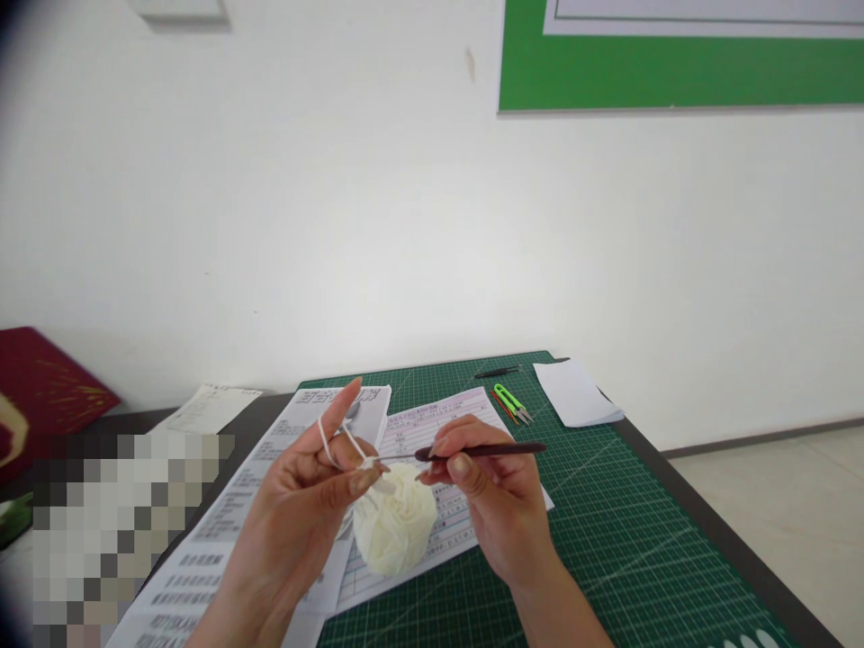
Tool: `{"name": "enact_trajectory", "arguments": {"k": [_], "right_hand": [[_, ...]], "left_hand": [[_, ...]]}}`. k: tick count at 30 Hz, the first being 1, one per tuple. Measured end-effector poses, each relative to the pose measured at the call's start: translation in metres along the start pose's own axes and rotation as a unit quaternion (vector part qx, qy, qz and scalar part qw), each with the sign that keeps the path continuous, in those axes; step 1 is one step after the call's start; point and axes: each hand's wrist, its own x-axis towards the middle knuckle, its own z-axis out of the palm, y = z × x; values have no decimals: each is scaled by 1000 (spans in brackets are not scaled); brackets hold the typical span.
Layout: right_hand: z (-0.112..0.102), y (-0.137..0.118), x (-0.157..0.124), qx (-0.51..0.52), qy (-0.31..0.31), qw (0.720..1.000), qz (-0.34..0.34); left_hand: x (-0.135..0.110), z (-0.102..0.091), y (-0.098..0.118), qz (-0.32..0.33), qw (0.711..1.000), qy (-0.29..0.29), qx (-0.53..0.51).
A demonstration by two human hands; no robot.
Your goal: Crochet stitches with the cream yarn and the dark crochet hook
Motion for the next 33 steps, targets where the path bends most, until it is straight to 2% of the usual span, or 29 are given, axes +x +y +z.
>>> {"name": "enact_trajectory", "arguments": {"k": [12, 20, 30, 33], "right_hand": [[-1, -5, 2, -19, -14, 1000, -19], [-1, 2, 1, 18, 64, 998, 16], [-2, -2, 3, 18, 40, 999, 18], [-2, -1, 3, 24, 56, 998, 36]], "left_hand": [[1, -3, 0, -10, 1000, -17, 7], [-1, -1, -2, 7, 1000, -9, 23], [1, -3, -1, -2, 1000, -12, 9], [0, -1, -2, 6, 1000, -4, 21]]}}
